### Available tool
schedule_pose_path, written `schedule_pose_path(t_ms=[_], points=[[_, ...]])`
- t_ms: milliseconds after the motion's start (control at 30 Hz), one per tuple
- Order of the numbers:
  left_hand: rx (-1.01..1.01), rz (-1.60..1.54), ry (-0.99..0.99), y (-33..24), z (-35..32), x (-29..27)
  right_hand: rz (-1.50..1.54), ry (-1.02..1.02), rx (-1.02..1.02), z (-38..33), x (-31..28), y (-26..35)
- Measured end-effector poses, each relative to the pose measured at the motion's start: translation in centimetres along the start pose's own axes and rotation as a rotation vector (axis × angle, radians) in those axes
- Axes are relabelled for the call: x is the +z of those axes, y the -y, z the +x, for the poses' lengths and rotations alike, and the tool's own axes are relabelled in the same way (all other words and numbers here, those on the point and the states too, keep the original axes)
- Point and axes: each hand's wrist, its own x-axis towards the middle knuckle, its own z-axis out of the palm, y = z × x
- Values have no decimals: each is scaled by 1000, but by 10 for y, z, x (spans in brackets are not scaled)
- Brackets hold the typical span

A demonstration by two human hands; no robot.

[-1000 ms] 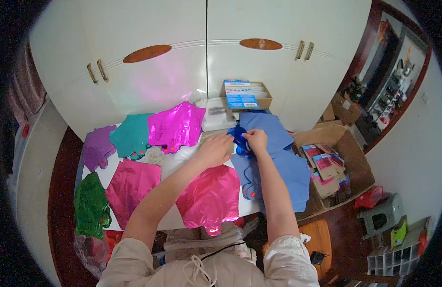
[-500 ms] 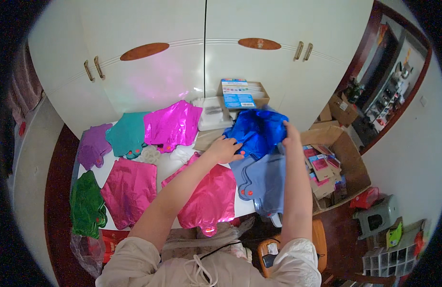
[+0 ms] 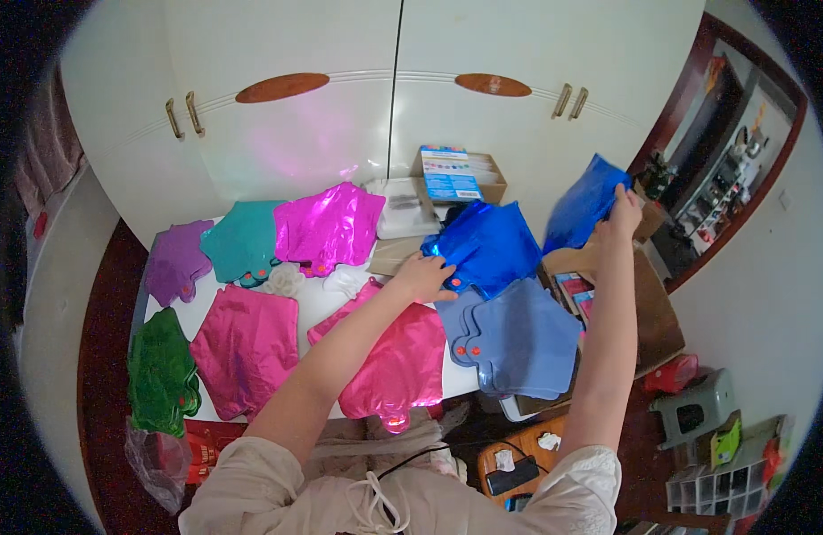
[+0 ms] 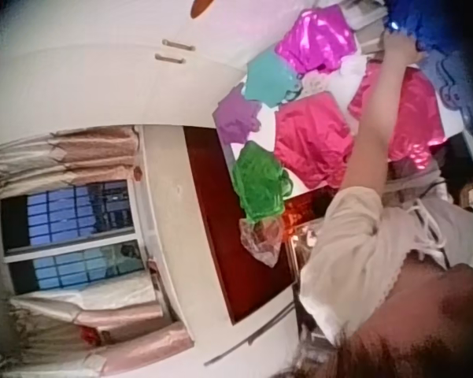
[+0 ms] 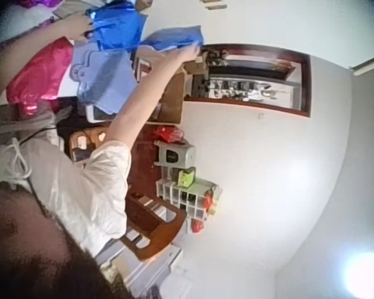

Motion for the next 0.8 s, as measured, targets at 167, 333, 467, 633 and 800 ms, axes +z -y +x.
schedule_pose_path(t_ms=[167, 333, 467, 633, 800], points=[[-19, -34, -49, 3, -2, 5, -535, 72, -706, -36, 73, 33], [3, -125, -344, 31, -39, -30, -766, 382, -1007, -140, 170, 28], [-221, -167, -401, 92, -97, -65, -810, 663, -1099, -198, 216, -28], [-546, -99, -568, 174, -183, -40, -888, 1141, -1241, -292, 244, -103], [-572, -113, -725, 188, -205, -16, -958, 1419, -1241, -360, 236, -182]])
